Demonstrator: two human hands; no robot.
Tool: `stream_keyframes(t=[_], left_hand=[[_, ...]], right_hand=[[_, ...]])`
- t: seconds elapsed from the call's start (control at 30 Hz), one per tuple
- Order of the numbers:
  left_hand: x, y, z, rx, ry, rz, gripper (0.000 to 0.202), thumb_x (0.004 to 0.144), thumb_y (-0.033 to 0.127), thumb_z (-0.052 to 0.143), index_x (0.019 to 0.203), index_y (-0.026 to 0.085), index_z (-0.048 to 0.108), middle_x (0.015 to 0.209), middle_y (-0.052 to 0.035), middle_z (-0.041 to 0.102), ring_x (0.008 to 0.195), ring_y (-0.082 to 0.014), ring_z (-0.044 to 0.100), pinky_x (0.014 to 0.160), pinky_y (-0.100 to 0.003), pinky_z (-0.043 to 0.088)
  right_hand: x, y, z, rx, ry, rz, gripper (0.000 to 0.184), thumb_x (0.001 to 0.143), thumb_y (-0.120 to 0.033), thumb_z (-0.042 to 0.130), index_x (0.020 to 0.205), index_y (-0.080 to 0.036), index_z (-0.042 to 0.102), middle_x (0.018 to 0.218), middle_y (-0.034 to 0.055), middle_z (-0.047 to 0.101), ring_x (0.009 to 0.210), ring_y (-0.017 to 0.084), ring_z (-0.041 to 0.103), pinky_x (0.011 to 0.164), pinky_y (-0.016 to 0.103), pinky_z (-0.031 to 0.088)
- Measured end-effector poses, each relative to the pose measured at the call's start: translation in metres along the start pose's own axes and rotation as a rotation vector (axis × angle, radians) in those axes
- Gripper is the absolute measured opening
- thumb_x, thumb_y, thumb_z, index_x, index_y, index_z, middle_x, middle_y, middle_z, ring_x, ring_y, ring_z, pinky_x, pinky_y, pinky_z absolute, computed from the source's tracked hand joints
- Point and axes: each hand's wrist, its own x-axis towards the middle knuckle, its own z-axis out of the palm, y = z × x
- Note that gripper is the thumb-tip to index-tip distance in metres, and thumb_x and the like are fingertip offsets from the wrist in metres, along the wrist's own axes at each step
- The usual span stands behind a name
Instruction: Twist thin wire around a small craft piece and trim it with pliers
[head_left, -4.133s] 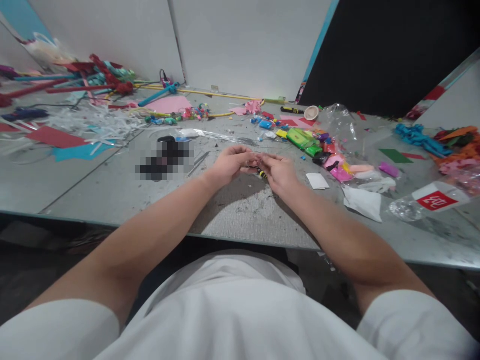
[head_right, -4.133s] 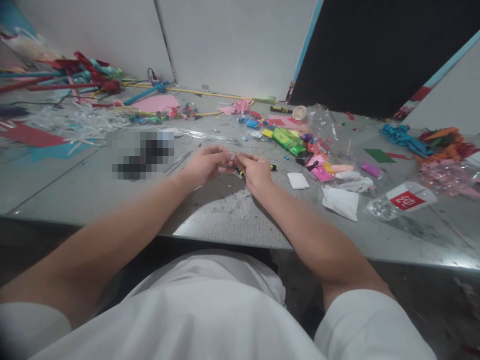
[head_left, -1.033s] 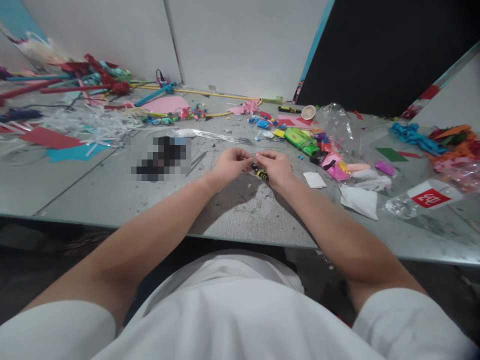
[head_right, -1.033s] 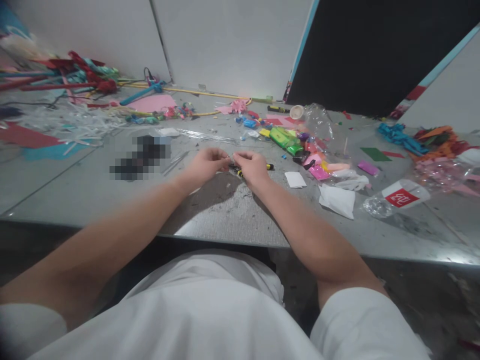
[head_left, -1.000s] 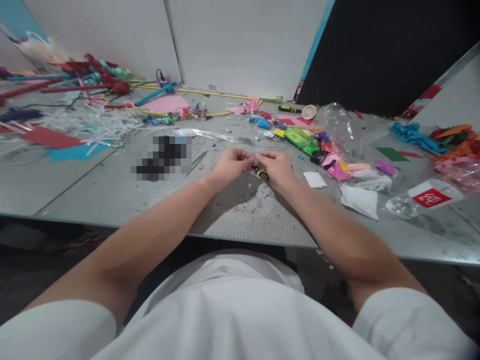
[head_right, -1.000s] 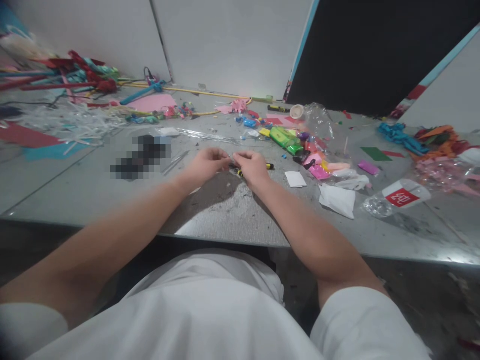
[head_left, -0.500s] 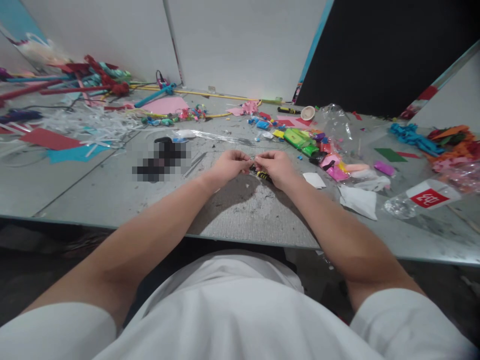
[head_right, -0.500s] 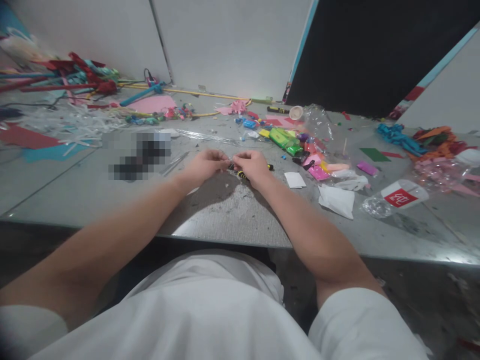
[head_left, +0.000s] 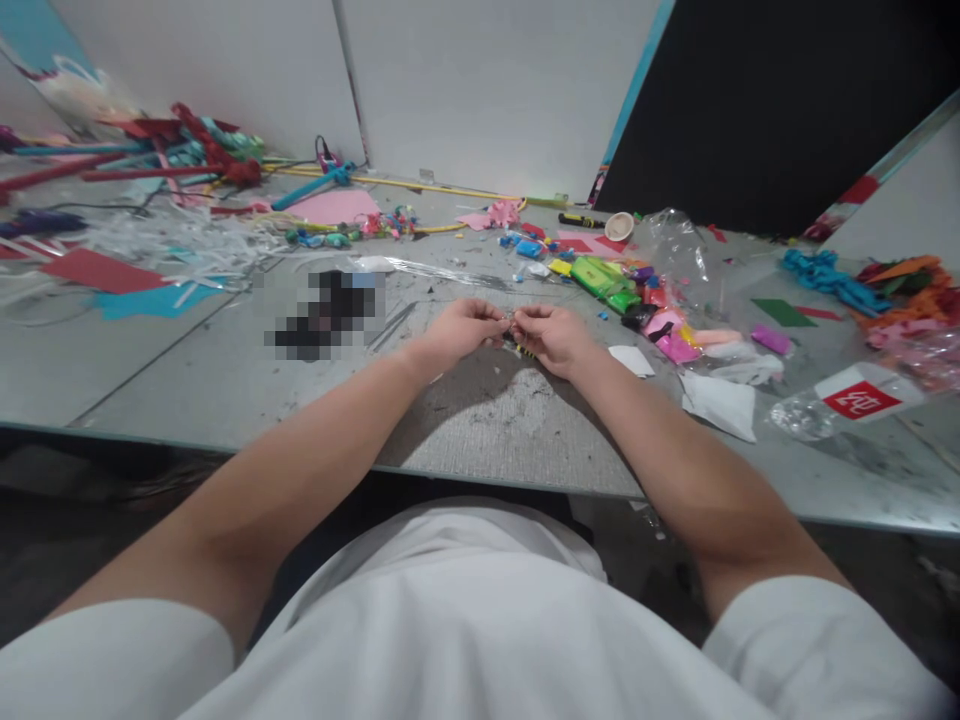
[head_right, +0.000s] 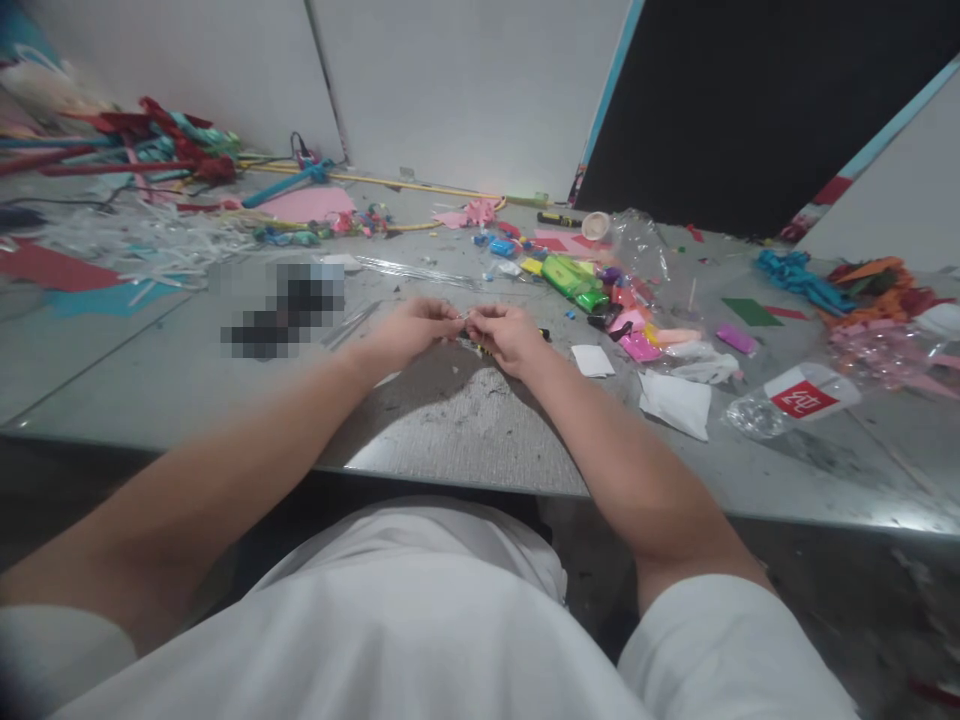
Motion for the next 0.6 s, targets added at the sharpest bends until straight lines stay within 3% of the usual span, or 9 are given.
stream_keyframes(t=[0.17, 0.37, 0.6], left_hand=[[0.001, -0.002, -0.005, 0.023, -0.020, 0.015, 0.023, 0.093, 0.009, 0.073, 0.071, 0.015, 0.072, 0.059, -0.0004, 0.065, 0.053, -0.0087, 0.050, 0.057, -0.024, 0.034], [0.005, -0.004, -0.010, 0.007, -0.087, 0.015, 0.025, 0.092, 0.010, 0.075, 0.068, 0.015, 0.071, 0.060, -0.0011, 0.066, 0.054, -0.0085, 0.052, 0.057, -0.023, 0.035], [0.012, -0.012, -0.012, -0.093, -0.155, -0.005, 0.021, 0.093, 0.005, 0.070, 0.074, 0.014, 0.070, 0.071, -0.0019, 0.070, 0.067, -0.0099, 0.066, 0.073, -0.024, 0.051]], right_hand=[[0.000, -0.002, -0.002, 0.023, -0.018, 0.021, 0.032, 0.074, -0.027, 0.095, 0.081, -0.022, 0.065, 0.072, -0.0041, 0.066, 0.070, 0.013, 0.067, 0.085, 0.036, 0.065], [0.001, -0.003, -0.004, 0.043, -0.051, 0.045, 0.030, 0.073, -0.021, 0.094, 0.081, -0.022, 0.065, 0.070, -0.0040, 0.066, 0.067, 0.012, 0.066, 0.082, 0.034, 0.064], [0.003, -0.006, -0.012, 0.020, -0.151, 0.053, 0.024, 0.074, -0.019, 0.091, 0.080, -0.020, 0.068, 0.069, -0.0016, 0.067, 0.067, 0.013, 0.066, 0.079, 0.034, 0.062]])
